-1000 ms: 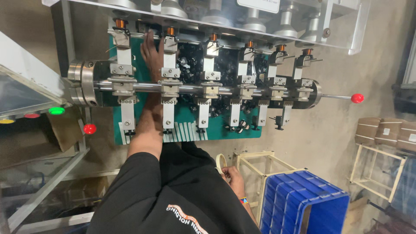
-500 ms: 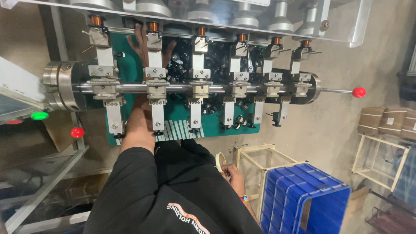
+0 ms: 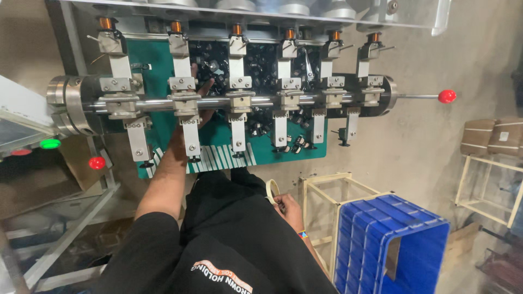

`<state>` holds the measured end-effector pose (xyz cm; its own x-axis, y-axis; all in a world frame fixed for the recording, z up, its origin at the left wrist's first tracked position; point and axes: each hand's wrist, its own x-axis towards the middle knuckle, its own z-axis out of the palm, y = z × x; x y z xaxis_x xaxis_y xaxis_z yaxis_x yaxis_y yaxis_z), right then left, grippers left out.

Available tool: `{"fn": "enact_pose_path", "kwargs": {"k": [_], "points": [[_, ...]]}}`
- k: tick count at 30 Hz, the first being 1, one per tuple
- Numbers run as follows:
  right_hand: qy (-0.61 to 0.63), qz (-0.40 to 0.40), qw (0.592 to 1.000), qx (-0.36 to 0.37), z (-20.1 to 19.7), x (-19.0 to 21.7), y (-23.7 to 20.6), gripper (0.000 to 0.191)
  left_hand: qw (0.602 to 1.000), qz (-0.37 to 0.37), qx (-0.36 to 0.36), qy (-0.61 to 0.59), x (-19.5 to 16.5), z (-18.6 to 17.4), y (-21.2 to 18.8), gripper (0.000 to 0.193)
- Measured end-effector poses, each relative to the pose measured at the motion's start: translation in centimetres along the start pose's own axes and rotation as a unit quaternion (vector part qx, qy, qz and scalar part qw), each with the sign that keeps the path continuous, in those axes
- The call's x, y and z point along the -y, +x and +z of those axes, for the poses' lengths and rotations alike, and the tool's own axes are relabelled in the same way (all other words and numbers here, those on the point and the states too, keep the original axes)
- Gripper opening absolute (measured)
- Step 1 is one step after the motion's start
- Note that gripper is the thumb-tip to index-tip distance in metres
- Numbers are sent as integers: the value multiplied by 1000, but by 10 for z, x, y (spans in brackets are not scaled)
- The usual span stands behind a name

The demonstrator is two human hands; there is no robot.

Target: The person stands at a benchtop winding machine, picking up small black cylindrical components from the green work mat and seating them into the machine's holders one at a time. They press control buttons, pull the machine's red-handled lever to cycle the mechanism, and at one point use scissors to trim material near the machine.

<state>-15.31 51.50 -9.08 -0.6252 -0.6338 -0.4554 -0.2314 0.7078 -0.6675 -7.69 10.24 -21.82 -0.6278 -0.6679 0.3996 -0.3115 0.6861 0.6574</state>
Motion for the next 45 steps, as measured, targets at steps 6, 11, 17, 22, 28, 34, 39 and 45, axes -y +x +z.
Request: {"fn": "enact_pose_path", "kwargs": {"k": [6,11,17,22,28,34,39,45], "points": [[20,-23,999,-10,10,7,3,17,988,-27,146,29,-52,-6,-35,85],[40,-16,999,-28,22,6,1,17,951,90,293,45,-114,39,-52,83],[44,0,998,-43,21,1,-12,16,930,271,199,152,-130,93,-23,64],[59,11,995,-76,17,0,-22,17,936,99,332,-71,-124,105,-1,71],[37,-28,996,-81,19,3,-14,16,947,173,270,8,-131,71,-15,56],[-33,-82,996,-4,35,37,39,18,956,104,272,25,-112,-36,-108,40],[-116,-349,930,10,67,90,101,21,912,-171,366,-70,-84,-104,-170,23],[-191,-426,884,-12,159,167,167,37,877,-365,313,-12,-52,-149,-211,38]]}}
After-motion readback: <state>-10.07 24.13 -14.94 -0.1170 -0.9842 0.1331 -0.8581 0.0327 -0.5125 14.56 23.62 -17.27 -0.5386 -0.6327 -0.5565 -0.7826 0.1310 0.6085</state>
